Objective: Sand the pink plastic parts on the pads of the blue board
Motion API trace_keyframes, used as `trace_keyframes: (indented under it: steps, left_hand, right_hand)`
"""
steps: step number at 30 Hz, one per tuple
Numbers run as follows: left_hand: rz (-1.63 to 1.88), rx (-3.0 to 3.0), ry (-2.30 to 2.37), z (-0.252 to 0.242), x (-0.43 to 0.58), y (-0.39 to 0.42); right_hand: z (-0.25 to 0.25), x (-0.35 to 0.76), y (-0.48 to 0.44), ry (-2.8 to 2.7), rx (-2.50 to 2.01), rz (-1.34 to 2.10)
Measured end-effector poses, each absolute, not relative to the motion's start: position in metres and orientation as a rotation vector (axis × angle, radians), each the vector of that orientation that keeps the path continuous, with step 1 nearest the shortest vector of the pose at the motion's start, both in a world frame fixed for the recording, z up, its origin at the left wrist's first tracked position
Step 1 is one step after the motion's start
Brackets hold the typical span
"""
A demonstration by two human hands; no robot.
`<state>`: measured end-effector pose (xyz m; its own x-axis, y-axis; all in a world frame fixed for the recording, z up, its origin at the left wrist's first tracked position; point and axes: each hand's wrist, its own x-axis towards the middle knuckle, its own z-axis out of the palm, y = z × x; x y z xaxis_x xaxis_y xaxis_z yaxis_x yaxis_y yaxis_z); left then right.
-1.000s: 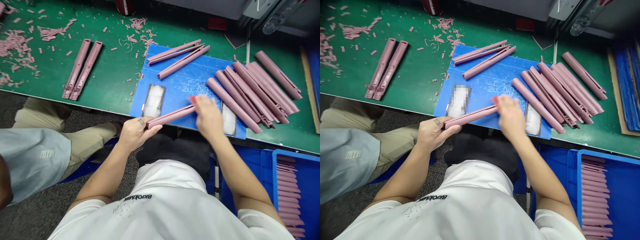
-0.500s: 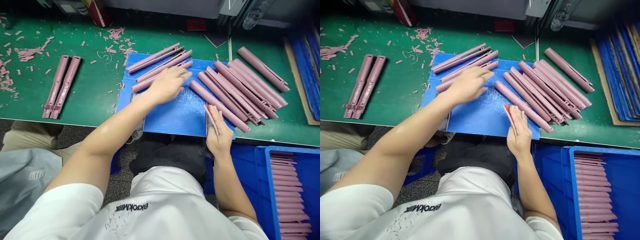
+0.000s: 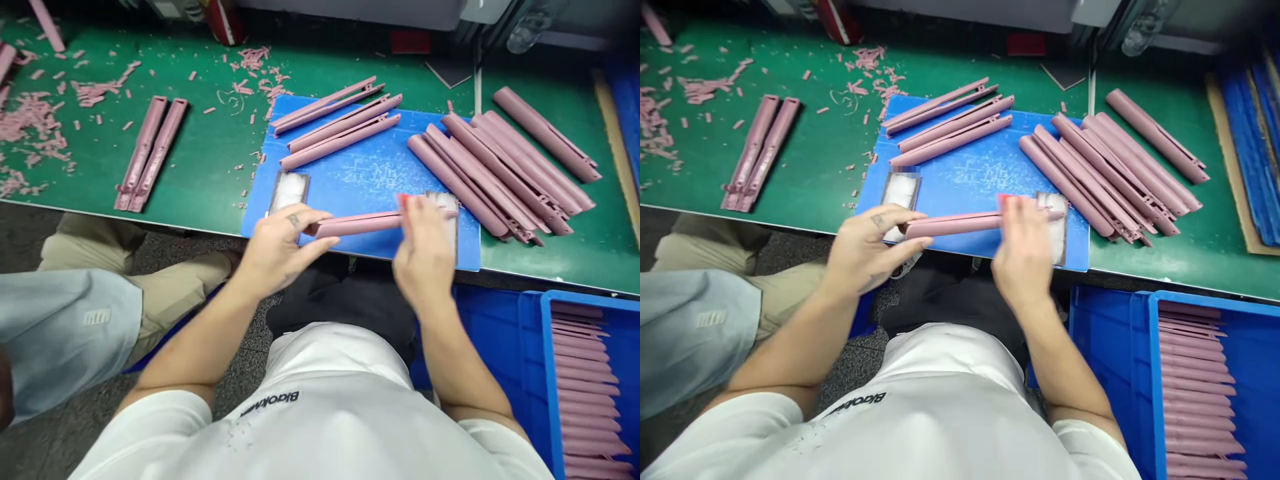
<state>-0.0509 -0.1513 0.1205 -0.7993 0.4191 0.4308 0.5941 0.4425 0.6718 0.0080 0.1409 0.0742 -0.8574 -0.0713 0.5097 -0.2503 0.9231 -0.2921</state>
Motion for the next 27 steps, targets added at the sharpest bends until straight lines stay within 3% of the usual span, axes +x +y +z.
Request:
trace_keyframes:
  steps: [3,8,12,15,20,23,27]
  left_hand:
    - [-1.315,-0.812,-2.357,0.113,-0.019,-0.133]
    - [-1.213,-0.884,-2.266,0.106,-0.008,-0.131]
    - [-1.113,-0.962,-2.226,0.103,-0.010,-0.136]
    - [-1.117,-0.958,-2.310,0.097,-0.015,-0.141]
    - [-1.102,-0.826,-2.573,0.087,-0.038,-0.149]
    - [-1.192,-0.619,-2.758,0.087,-0.049,-0.151]
    - [-1.443,-0.643,-2.755,0.096,-0.046,-0.146]
  right_hand:
    - [0.089,0.010,0.108,-2.516,0.642,0.541]
    - [0.088,0.008,0.146,-2.680,0.258,0.447]
    - [0.080,0.010,0.161,-2.749,0.424,0.530]
    - [0.076,0.003,0.166,-2.785,0.110,0.442]
    - [0.073,-0.013,0.173,-2.885,0.307,0.461]
    - [0.071,-0.026,0.185,-2.889,0.094,0.325]
    - [0.072,-0.034,0.165,-2.779,0.298,0.284]
